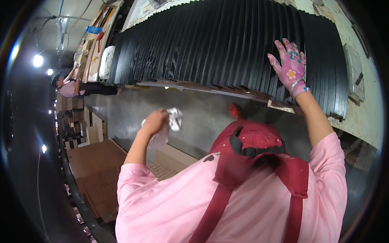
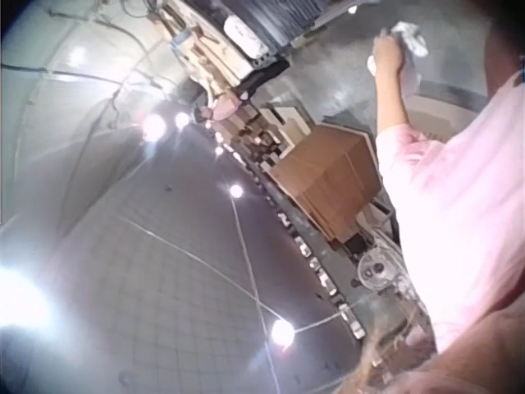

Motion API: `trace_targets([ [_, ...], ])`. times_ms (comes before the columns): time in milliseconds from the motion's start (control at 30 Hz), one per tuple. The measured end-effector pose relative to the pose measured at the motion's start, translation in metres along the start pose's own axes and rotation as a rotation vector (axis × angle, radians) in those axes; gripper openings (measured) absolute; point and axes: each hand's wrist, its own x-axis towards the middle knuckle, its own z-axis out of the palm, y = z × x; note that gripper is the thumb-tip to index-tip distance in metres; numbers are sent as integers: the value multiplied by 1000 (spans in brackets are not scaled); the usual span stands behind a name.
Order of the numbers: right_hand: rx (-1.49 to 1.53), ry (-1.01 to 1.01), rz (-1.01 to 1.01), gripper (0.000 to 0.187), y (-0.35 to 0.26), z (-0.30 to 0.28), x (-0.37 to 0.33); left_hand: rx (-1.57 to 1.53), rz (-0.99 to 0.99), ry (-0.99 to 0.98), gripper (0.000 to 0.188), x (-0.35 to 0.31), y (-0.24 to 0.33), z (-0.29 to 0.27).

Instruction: The person wipes down a long black ribbed accordion-style machine cover using a white cloth and a cleaning solution from a bottle, then applies a dark polish or sealant to the surface with a small sponge.

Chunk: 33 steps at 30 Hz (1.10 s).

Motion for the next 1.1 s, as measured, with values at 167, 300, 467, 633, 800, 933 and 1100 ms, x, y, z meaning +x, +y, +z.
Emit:
trace_targets([
  [167, -25, 7, 1, 59, 4, 3, -3, -148, -49, 597, 42, 42, 59, -53],
  [300, -2, -3, -10, 58, -4, 4, -3, -22, -180, -71, 31, 45, 42, 40],
  [467, -19, -13, 2, 57, -1, 2, -4, -283, -183, 529, 41, 26, 26, 30],
  [633, -38, -7, 1, 58, 2, 3, -1, -270, -257, 861, 44, 52, 69, 10],
  [800, -9, -1, -1, 58, 1, 4, -3, -292, -175, 363, 45, 29, 71, 50],
  [933, 3, 17, -4, 58, 3, 5, -4, -296, -329, 870, 46, 34, 54, 19],
  [1100, -5, 14, -3, 58, 1, 2, -4, -123, -289, 731, 40, 61, 73, 13],
])
